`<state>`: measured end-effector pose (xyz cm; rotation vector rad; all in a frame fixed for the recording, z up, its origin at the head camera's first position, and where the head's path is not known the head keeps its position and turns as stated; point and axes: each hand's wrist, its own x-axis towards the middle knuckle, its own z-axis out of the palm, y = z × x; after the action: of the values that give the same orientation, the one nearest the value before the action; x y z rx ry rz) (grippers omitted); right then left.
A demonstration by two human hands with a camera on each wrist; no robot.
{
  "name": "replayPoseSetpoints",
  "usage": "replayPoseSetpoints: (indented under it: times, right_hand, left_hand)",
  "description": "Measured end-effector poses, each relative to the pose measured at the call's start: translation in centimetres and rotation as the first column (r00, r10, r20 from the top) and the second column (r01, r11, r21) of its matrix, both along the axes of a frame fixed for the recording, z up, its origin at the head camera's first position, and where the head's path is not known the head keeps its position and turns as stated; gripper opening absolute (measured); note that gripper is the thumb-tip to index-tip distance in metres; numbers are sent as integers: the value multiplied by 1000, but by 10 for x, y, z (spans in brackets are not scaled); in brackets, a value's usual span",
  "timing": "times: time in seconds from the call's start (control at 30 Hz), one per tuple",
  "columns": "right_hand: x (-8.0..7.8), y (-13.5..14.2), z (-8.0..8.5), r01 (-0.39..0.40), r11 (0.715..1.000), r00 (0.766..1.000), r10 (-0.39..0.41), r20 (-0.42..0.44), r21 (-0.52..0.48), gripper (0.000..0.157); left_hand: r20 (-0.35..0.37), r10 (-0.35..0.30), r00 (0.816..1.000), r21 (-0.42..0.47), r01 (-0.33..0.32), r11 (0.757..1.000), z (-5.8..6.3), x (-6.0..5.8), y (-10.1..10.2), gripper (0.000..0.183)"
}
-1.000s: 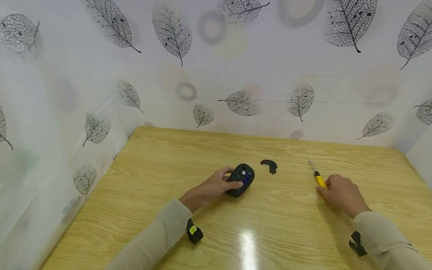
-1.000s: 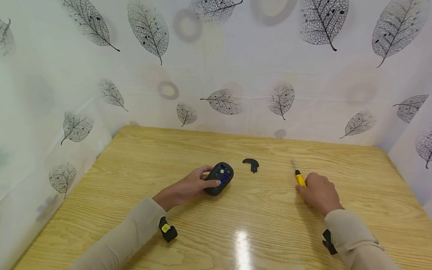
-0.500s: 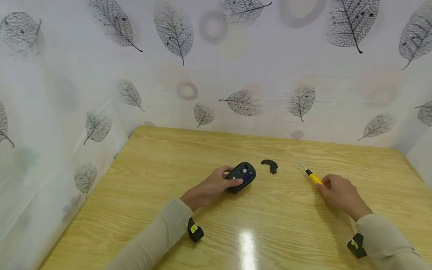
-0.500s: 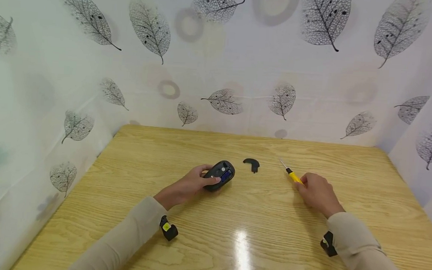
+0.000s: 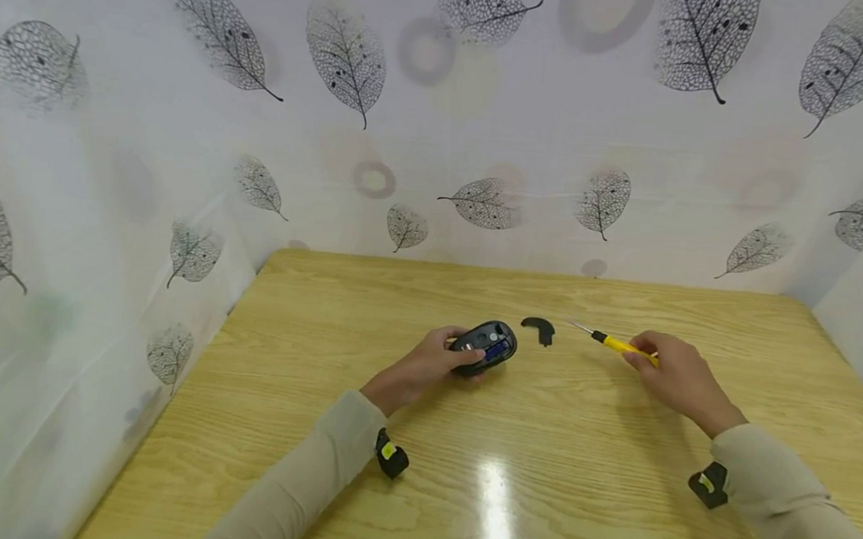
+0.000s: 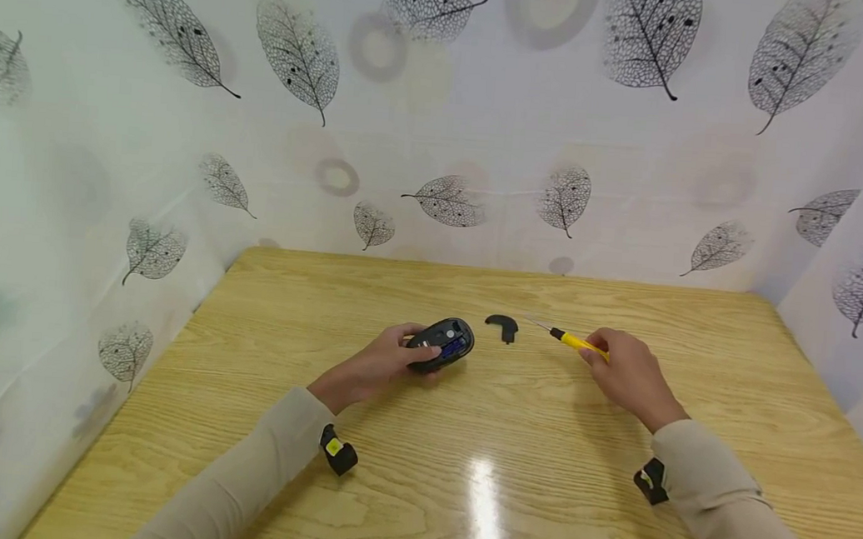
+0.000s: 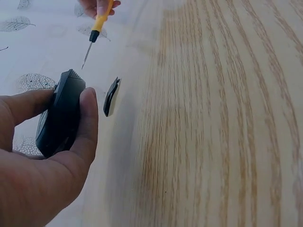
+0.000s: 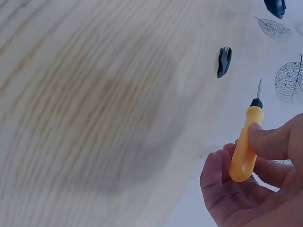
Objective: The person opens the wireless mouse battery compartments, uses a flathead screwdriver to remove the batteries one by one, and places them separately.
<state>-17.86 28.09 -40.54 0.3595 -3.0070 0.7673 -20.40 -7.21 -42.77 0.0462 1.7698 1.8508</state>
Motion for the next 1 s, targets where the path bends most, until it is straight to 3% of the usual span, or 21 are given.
replayPoseSetpoints:
  times: [0.4,1.0]
  right_hand:
    - [1,-9,14,-30,998,999,29,-17,-61,30]
    - [4,-30,41,-111,990,987,101,-124,-83,19]
  left_hand:
    - [42,12,999,77,-16,997,-3,-4,-1,51]
    - [23,0,1000,94,-3,996,-3,-3,2,50]
